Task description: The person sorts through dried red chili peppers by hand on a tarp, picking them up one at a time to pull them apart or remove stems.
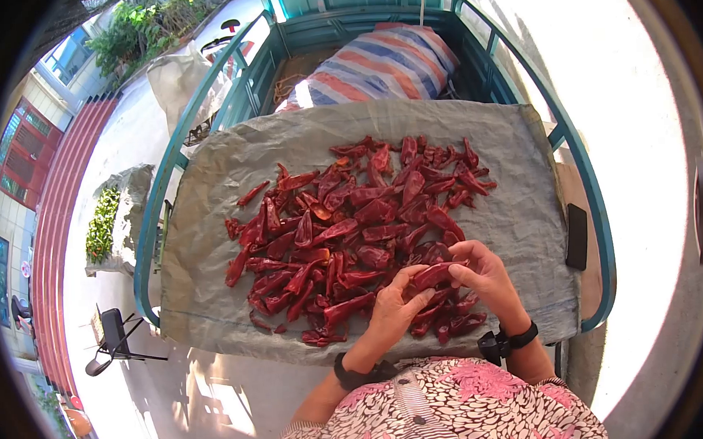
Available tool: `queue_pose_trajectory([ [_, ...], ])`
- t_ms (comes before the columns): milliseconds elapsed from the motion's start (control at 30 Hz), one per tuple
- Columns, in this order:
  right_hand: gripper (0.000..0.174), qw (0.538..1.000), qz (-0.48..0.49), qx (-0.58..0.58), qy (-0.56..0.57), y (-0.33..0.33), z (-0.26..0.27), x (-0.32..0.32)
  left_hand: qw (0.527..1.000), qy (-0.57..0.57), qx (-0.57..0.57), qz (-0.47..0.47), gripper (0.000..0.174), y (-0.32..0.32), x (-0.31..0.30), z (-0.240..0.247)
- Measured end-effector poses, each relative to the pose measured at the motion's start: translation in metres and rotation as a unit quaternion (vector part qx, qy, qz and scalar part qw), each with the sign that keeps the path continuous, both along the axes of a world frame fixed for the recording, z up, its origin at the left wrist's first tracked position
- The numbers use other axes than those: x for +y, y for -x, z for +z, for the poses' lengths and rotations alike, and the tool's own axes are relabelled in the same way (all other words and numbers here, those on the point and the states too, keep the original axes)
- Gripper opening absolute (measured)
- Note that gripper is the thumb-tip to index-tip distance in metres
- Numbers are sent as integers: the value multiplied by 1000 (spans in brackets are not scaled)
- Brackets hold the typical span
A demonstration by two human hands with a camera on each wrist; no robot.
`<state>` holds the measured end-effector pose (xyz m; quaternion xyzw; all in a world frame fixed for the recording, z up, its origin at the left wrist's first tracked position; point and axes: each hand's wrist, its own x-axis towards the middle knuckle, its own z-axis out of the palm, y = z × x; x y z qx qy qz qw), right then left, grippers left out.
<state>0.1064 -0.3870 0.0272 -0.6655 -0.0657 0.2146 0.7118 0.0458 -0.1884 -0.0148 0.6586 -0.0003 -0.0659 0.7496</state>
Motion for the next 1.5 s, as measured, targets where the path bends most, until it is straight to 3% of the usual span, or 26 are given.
queue_pose_trajectory([
  [100, 22, 998, -61, 5, 8, 1, -1, 0, 998, -41, 44, -13, 47, 0, 1, 12],
  [233, 14, 987, -134, -53, 77, -13, -2, -19, 998, -61, 4, 2, 41, 2, 2, 10],
  [333, 15, 914, -189, -262, 248, -41, -23, -34, 993, -114, -21, -22, 34, 4, 9, 3],
  [367, 15, 887, -195, -275, 315, -49, -23, -35, 994, -107, -18, -20, 32, 5, 9, -1],
  [467, 17, 778, -144, -432, 433, -61, 3, -13, 996, -91, -9, -16, 30, 8, 11, -4],
  [567, 22, 765, -46, -498, 405, -85, -1, 19, 997, -79, 6, -14, 30, 11, 12, -4],
  [667, 24, 772, -10, -498, 396, -108, -26, 53, 998, -55, 17, -1, 29, 12, 14, -8],
  [867, 26, 690, 70, -585, 421, -145, -65, 69, 995, -71, -29, 57, 28, 21, 15, -26],
  [1000, 16, 751, 57, -562, 341, -151, -60, 60, 992, -71, -61, 84, 26, 21, 23, -31],
  [1033, 17, 788, 36, -525, 320, -139, -44, 62, 989, -87, -74, 95, 30, 19, 23, -37],
  [1100, 15, 808, -21, -521, 275, -128, -35, 57, 983, -115, -96, 105, 37, 18, 27, -45],
  [1167, 13, 855, -57, -455, 243, -96, -10, 59, 984, -70, -81, 141, 48, 23, 29, -21],
  [1233, 13, 887, -5, -407, 217, -75, -2, 58, 990, -49, -53, 121, 63, 23, 34, -18],
  [1367, 12, 959, 25, -267, 96, -3, 20, 91, 978, 10, -97, 183, 56, 22, 23, -17],
  [1433, 11, 964, 57, -236, 104, 0, 22, 89, 982, 28, -102, 158, 53, 20, 24, -25],
  [1467, 11, 967, 70, -220, 111, 3, 21, 85, 990, 43, -52, 127, 50, 21, 24, -29],
  [1500, 10, 946, 77, -278, 146, -1, 17, 84, 994, 56, -2, 93, 47, 26, 33, -12],
])
